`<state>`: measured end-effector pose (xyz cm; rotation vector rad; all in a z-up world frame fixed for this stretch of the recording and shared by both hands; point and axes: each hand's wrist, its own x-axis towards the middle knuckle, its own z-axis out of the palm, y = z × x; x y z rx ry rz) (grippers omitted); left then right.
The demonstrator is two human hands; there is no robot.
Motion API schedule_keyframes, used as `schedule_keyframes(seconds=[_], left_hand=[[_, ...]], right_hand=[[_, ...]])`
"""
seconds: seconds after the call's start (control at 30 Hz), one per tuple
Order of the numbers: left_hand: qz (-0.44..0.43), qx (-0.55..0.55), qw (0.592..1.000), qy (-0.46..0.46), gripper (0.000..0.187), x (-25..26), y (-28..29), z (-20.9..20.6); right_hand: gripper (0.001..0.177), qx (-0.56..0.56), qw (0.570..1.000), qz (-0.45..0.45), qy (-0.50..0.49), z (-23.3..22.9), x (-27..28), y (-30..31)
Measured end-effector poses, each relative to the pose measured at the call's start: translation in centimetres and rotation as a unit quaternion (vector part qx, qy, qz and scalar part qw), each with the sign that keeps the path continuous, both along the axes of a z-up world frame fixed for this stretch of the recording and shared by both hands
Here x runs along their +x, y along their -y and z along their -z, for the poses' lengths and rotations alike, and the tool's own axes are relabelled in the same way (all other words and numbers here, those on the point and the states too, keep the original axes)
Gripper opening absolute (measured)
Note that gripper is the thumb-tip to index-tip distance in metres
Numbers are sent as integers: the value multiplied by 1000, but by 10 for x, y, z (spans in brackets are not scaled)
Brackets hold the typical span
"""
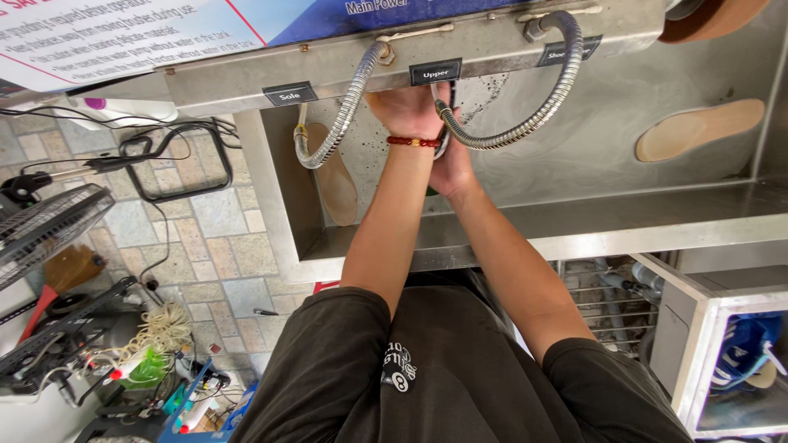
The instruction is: The person cleans a shoe using a specialized shoe washing machine station. They hold the shoe under a nozzle, apply cleaning solution, and scrub the surface with a handheld sponge before using a rotating brush to polish the heel and side.
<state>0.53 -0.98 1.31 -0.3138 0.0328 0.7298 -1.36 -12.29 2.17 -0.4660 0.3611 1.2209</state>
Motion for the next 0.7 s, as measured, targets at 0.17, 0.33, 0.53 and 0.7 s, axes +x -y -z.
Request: schedule_keyframes(seconds=[0.17, 0.33, 0.53, 0.7], left_hand=[[43, -12, 992, -117, 70, -45, 5, -26], [67, 59, 996, -10, 49, -59, 20, -21], [50, 18, 994, -94, 39, -62, 26, -44], [53, -36, 990, -127, 44, -72, 29, -62]], right_hand=[[73, -11, 1000, -21, 6, 8, -27, 11], [63, -7, 999, -19, -43, 35, -21, 23], [70, -16, 997, -21, 77, 23, 28, -16], [76, -2, 993, -40, 107, 10, 31, -20]])
